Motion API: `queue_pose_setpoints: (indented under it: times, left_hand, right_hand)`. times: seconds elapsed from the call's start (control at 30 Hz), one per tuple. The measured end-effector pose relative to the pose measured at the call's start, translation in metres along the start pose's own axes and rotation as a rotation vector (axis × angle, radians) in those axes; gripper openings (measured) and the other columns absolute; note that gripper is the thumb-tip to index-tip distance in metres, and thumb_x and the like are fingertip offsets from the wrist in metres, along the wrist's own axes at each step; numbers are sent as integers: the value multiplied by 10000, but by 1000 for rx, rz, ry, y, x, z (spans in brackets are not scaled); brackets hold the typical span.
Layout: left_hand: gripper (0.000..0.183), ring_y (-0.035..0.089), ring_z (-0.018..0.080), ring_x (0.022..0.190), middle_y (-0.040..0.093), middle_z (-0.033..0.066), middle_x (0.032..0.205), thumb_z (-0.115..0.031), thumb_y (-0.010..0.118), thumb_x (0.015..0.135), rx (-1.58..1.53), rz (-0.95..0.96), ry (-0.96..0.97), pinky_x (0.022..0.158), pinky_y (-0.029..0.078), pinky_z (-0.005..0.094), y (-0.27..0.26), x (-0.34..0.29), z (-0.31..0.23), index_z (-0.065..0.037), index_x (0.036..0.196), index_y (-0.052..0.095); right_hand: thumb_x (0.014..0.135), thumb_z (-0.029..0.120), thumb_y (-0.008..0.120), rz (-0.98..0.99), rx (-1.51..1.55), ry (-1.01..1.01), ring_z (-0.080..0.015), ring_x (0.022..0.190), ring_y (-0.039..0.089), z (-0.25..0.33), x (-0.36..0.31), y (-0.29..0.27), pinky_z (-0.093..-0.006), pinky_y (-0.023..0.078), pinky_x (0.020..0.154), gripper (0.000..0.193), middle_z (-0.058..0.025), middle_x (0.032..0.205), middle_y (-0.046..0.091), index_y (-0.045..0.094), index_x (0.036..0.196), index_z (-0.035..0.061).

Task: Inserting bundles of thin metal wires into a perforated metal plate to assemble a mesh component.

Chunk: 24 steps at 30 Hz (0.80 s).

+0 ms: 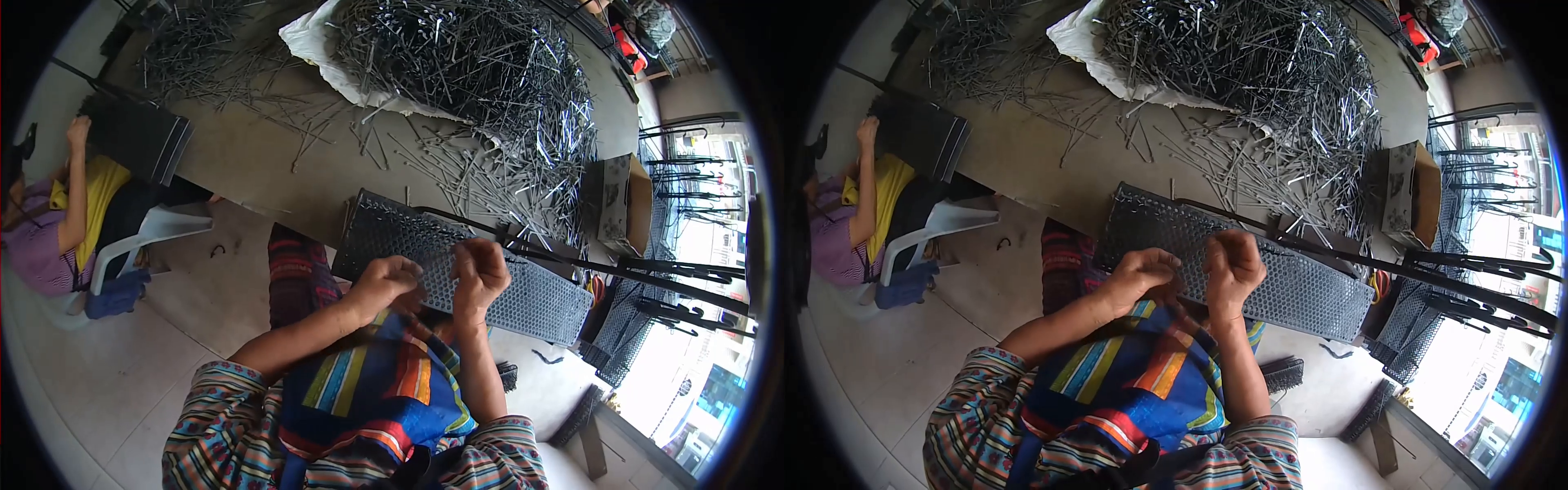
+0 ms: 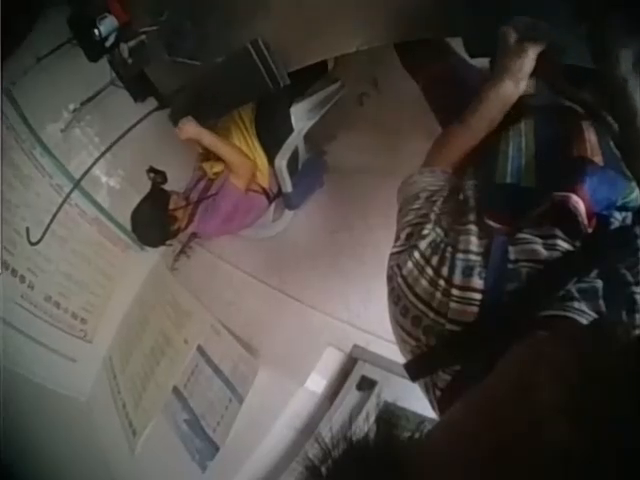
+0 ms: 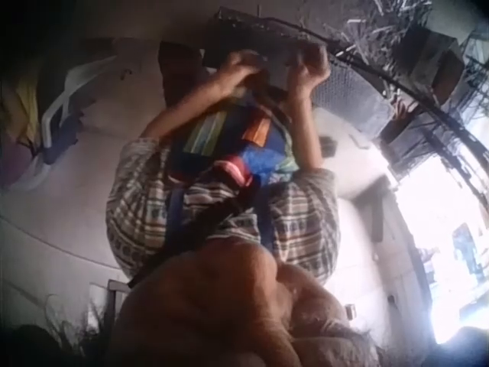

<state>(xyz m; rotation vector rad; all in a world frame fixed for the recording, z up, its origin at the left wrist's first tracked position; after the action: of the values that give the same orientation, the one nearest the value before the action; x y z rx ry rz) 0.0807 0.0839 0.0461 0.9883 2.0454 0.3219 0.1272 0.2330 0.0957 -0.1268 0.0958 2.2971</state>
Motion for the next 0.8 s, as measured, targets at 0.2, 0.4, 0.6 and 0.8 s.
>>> queue_pose_setpoints:
  times: [0.2, 0.4, 0.6, 0.8]
  left_hand:
    - [241, 685, 185, 686, 699, 131, 883, -68, 569, 900, -68, 22, -44, 597, 539, 265, -4, 4, 8, 13, 1125, 529]
    - [230, 676, 176, 671, 696, 121, 867, -69, 569, 901, -22, 19, -45, 581, 532, 263, -4, 2, 3, 7, 1116, 539]
    - [175, 643, 147, 621, 694, 104, 856, -94, 579, 904, -35, 23, 9, 527, 490, 247, -10, 1, 5, -35, 1069, 592]
    - [148, 613, 114, 557, 693, 101, 813, -128, 575, 917, -176, 139, 26, 445, 408, 202, -24, -18, -55, -58, 1036, 629]
  right_hand:
    - [840, -55, 641, -89, -507, -523, -46, 551, 543, 23, 4, 5, -190, 425, 497, 87, -24, 746, 644, 628, 895, 11]
    - [801, -56, 666, -63, -496, -527, -67, 598, 579, 23, 5, 8, -217, 451, 538, 93, -40, 751, 654, 647, 860, 13]
    - [742, -52, 681, -6, -709, -599, -237, 688, 648, 28, 2, 22, -291, 491, 611, 120, -105, 799, 645, 671, 837, 21]
    - [747, 62, 681, 88, -1022, -572, -302, 661, 620, 36, 5, 36, -382, 489, 578, 131, -78, 779, 599, 672, 875, 83]
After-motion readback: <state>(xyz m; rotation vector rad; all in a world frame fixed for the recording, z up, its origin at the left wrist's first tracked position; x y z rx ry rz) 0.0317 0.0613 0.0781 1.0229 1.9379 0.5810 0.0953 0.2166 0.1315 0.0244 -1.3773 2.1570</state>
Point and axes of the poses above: each hand's wrist, its own x-axis towards the middle knuckle, its own y-axis out of the palm, z = x × y, the point moved 6 cm from there along x, towards the middle knuckle
